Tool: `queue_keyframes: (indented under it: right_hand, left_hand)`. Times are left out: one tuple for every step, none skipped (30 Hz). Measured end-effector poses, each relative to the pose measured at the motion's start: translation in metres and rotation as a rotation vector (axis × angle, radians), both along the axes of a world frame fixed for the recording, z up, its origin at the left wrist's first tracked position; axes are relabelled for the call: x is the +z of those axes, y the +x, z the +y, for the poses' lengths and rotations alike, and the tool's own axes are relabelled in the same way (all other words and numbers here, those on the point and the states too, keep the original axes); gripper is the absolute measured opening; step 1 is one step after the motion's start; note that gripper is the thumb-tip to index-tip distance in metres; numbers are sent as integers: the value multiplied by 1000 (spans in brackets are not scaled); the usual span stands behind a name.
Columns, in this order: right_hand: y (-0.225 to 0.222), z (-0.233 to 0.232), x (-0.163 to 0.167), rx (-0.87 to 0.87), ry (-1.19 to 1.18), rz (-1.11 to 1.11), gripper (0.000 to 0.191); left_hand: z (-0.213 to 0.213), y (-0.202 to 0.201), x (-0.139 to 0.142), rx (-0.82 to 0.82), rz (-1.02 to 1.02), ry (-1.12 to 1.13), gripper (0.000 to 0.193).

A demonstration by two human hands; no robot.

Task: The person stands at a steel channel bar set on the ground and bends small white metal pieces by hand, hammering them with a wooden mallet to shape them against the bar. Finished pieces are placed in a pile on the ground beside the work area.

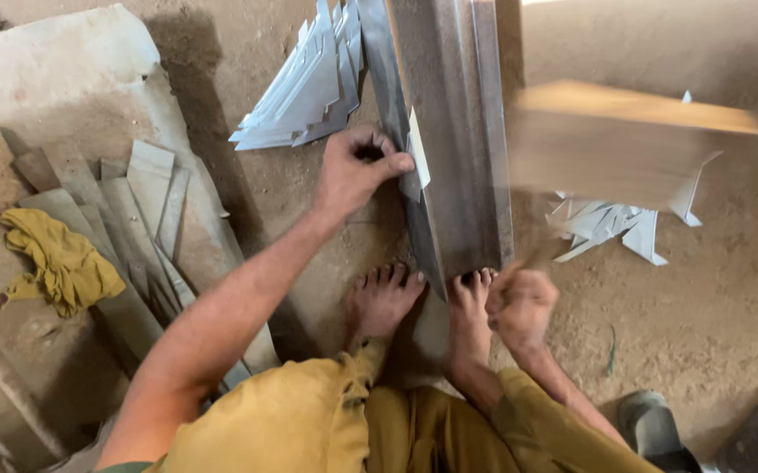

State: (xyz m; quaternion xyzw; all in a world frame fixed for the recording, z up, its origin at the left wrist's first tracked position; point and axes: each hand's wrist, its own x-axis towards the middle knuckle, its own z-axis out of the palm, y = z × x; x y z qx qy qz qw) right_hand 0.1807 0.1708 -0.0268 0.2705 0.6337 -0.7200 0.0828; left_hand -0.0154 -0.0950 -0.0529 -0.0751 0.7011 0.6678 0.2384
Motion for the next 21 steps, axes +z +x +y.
queue_keyframes:
  right_hand:
    - [-1, 0, 2, 41, 47, -7, 48]
    - [-2, 2, 5, 85, 93, -24, 48]
    - [-4, 3, 9, 126, 138, -56, 47]
    - [-4, 6, 13, 78, 162, -115, 43]
    - [-3, 12, 20, 27, 189, -163, 39]
    - [-5, 17, 23, -27, 217, -196, 36]
    - [-5, 22, 26, -17, 244, -116, 30]
    - [-4, 28, 31, -6, 273, -49, 24]
    - [-3, 33, 36, 2, 305, 21, 20]
    - [-5, 38, 39, 20, 385, -18, 19]
    - [-7, 44, 43, 39, 462, -61, 22]
    - [-9, 47, 48, 53, 539, -103, 29]
    - [-12, 48, 53, 15, 481, -116, 34]
    - [-15, 50, 61, -19, 423, -127, 39]
    - [-20, 50, 66, -55, 362, -125, 45]
    - [-24, 48, 72, -53, 382, -101, 45]
    - [-28, 47, 79, -49, 402, -83, 45]
    - [-33, 43, 81, -42, 419, -69, 46]
    - [-36, 38, 82, 12, 502, -23, 43]
    - [-41, 34, 82, 65, 585, 21, 41]
    - [-45, 30, 81, 115, 673, 74, 38]
  left_hand:
    - [7, 3, 4, 95, 67, -45, 29]
    - [16, 13, 10, 194, 124, -91, 30]
    - [27, 26, 18, 289, 165, -138, 31]
    - [35, 41, 28, 272, 254, -185, 28]
    - [44, 55, 39, 252, 354, -226, 25]
    - [47, 61, 46, 233, 470, -261, 22]
    - [47, 61, 54, 179, 519, -258, 24]
    - [46, 60, 63, 123, 557, -252, 28]
    - [44, 52, 70, 65, 599, -240, 33]
    - [43, 34, 74, 18, 740, -254, 21]
    - [45, 9, 76, -30, 877, -268, 10]
    - [51, -15, 78, -157, 863, -371, 11]
    - [57, -40, 78, -285, 844, -474, 14]
    - [72, -73, 72, -469, 672, -632, 12]
    - [84, -101, 67, -487, 495, -650, 24]
    - [97, -127, 62, -562, 439, -739, 30]
    - [103, -140, 57, -645, 340, -777, 28]
    - [109, -153, 53, -732, 243, -816, 26]
    - [111, -160, 51, -829, 103, -802, 18]
    - [114, -164, 54, -923, -41, -782, 14]
    - [114, -165, 53, -946, -20, -796, 19]
